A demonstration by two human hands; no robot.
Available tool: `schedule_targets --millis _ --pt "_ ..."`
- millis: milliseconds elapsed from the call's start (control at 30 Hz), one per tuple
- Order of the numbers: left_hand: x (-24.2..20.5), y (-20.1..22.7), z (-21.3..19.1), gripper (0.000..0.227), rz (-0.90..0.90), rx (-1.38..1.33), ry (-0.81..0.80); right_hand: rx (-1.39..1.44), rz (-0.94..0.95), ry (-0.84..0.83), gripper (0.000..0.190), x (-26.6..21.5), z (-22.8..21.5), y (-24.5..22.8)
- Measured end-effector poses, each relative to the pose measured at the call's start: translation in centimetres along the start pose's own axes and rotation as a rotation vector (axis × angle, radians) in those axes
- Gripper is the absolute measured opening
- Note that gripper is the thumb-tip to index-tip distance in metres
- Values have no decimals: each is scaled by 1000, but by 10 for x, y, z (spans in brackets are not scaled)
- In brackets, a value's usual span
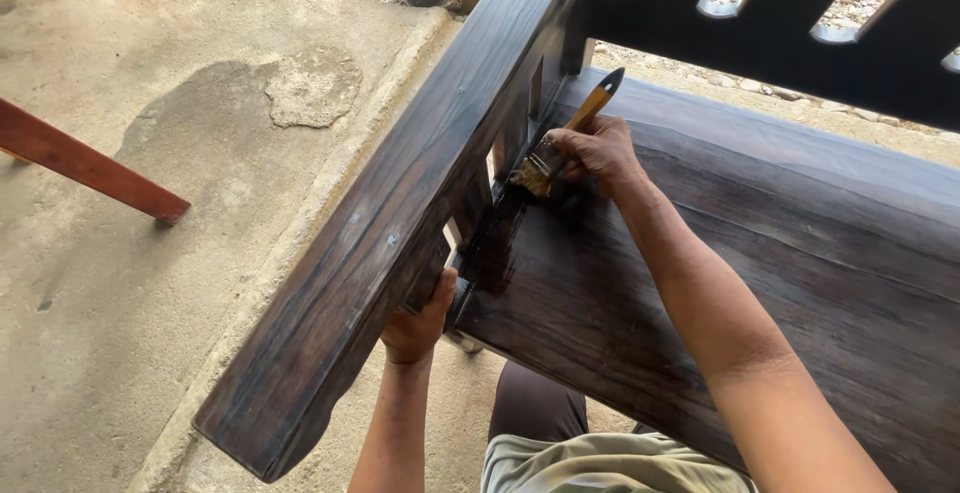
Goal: Painting or staining a wooden bench using a brush.
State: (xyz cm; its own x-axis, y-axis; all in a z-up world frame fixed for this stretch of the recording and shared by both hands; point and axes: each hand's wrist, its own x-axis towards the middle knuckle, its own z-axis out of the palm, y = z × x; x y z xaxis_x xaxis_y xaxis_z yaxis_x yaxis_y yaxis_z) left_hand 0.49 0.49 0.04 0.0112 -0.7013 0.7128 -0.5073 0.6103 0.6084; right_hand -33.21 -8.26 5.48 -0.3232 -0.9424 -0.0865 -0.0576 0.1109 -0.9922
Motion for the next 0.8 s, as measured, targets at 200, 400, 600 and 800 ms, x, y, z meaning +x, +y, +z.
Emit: schedule_targets --millis 200,400,600,800 --pt "-6 -7 1 38 -106 -80 -52 82 23 56 18 14 -7 -9" --pt "-13 -15 4 52 56 188 62 13 -74 174 20 34 -18 -2" --pt "-8 -7 1 52 50 106 57 -44 -193 502 21 28 -21 -8" --pt "-23 -32 12 50 155 94 78 262 -318 732 23 20 -30 -1"
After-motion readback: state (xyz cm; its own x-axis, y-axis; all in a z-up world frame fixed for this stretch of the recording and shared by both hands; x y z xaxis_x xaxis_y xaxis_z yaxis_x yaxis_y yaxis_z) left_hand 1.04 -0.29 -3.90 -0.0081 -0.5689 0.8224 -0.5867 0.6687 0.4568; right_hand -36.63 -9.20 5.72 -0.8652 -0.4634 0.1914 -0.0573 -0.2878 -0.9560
